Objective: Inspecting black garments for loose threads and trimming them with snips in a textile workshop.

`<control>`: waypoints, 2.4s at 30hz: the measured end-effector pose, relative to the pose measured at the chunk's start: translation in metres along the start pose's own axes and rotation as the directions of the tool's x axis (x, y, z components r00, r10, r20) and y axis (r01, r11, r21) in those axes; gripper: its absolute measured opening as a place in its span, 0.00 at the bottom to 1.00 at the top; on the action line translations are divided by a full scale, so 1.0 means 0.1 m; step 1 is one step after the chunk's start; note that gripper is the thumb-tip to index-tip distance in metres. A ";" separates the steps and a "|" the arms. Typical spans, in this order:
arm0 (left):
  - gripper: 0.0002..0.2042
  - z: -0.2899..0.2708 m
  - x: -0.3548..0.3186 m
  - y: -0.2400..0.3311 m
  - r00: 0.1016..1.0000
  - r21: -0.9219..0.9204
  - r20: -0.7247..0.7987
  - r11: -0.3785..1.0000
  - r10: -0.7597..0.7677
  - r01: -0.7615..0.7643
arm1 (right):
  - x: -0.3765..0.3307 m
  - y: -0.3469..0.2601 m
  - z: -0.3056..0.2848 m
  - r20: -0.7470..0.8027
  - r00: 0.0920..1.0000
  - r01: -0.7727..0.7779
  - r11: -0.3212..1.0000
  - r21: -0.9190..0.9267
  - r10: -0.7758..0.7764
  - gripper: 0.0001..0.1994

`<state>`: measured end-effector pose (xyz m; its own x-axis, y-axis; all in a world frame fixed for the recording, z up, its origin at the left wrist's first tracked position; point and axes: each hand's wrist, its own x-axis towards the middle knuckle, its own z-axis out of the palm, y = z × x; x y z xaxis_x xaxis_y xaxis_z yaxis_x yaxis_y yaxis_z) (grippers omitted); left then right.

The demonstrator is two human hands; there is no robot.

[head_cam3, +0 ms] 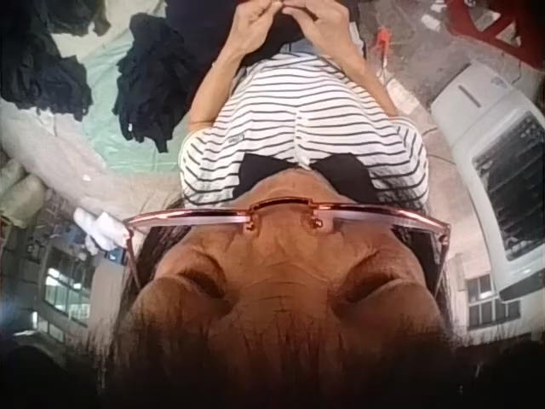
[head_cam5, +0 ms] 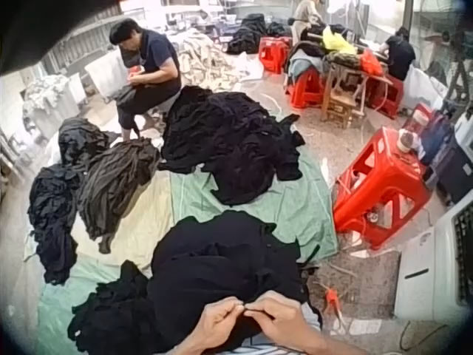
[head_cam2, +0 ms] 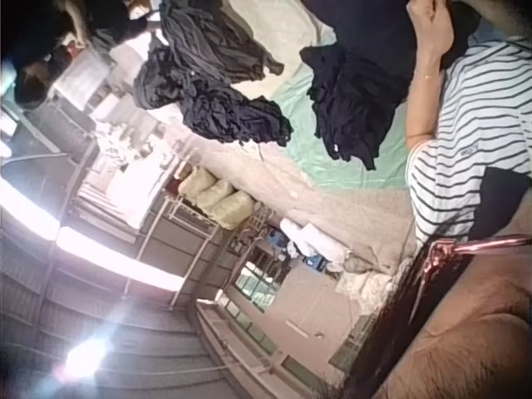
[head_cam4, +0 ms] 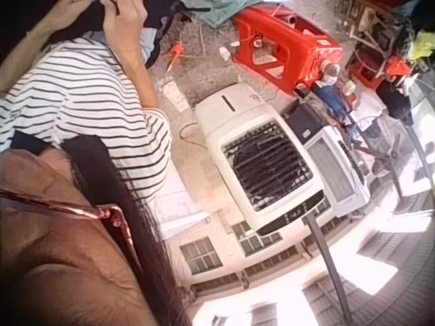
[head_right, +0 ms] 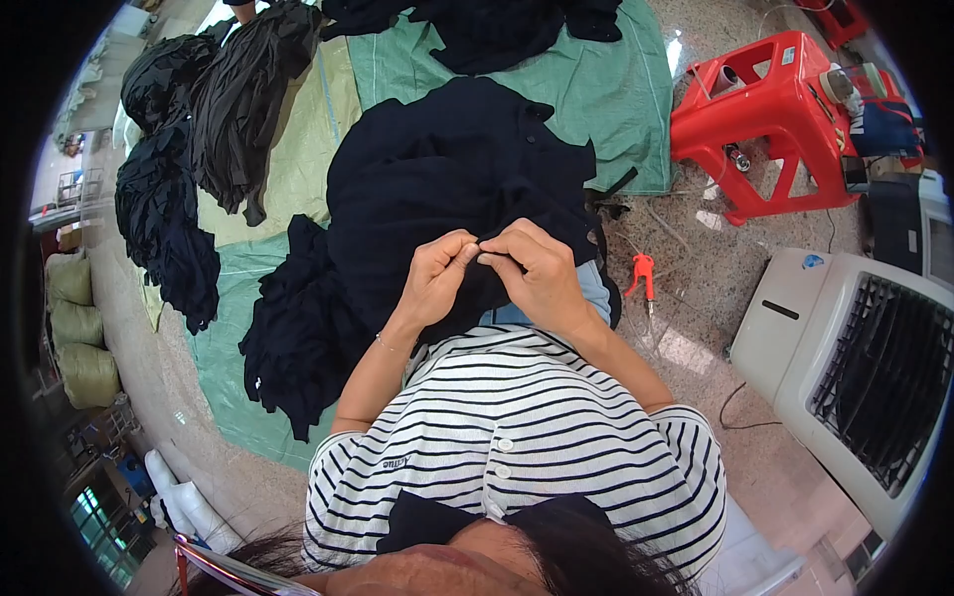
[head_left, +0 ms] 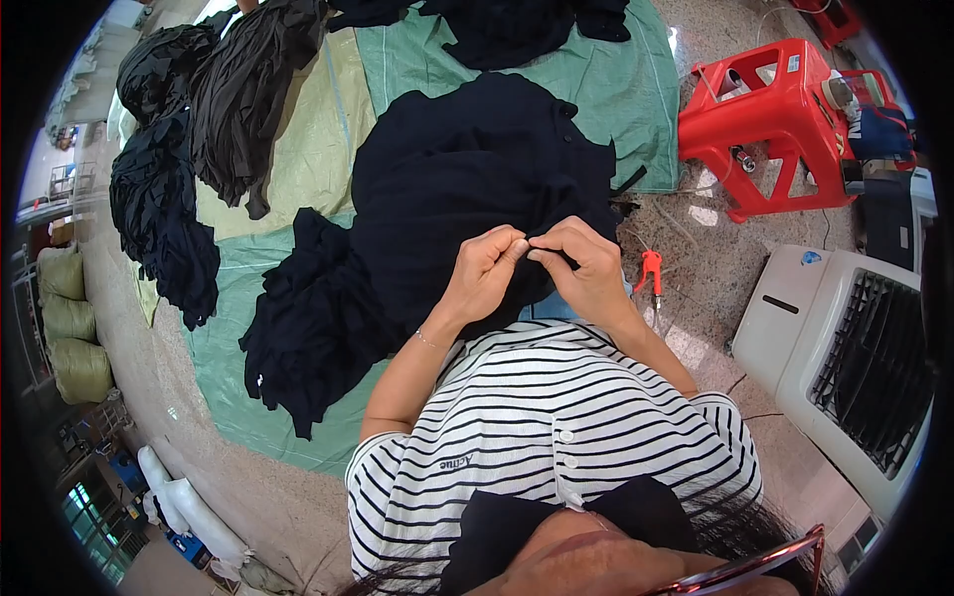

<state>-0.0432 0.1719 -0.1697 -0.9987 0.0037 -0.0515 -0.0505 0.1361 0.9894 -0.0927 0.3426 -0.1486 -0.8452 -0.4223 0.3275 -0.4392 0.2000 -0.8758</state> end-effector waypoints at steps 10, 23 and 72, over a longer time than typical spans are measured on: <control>0.08 -0.01 -0.10 0.14 0.980 0.288 0.103 0.938 0.169 -0.192 | -0.02 0.07 -0.03 0.047 0.997 -0.062 0.997 0.038 0.060 0.09; 0.07 0.01 -0.12 0.03 0.982 -0.141 -0.022 0.973 -0.190 0.185 | -0.04 0.06 -0.06 0.156 0.898 -0.438 0.868 0.235 0.411 0.06; 0.06 -0.07 -0.13 -0.02 0.984 -0.218 0.030 0.960 -0.175 0.178 | -0.05 -0.03 0.03 0.045 0.998 0.038 0.999 -0.008 -0.037 0.11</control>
<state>-0.0303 0.1651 -0.1700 -0.9735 0.0093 -0.2283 -0.2283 -0.0847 0.9699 -0.0860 0.3412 -0.1492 -0.8137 -0.4690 0.3434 -0.4730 0.1910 -0.8601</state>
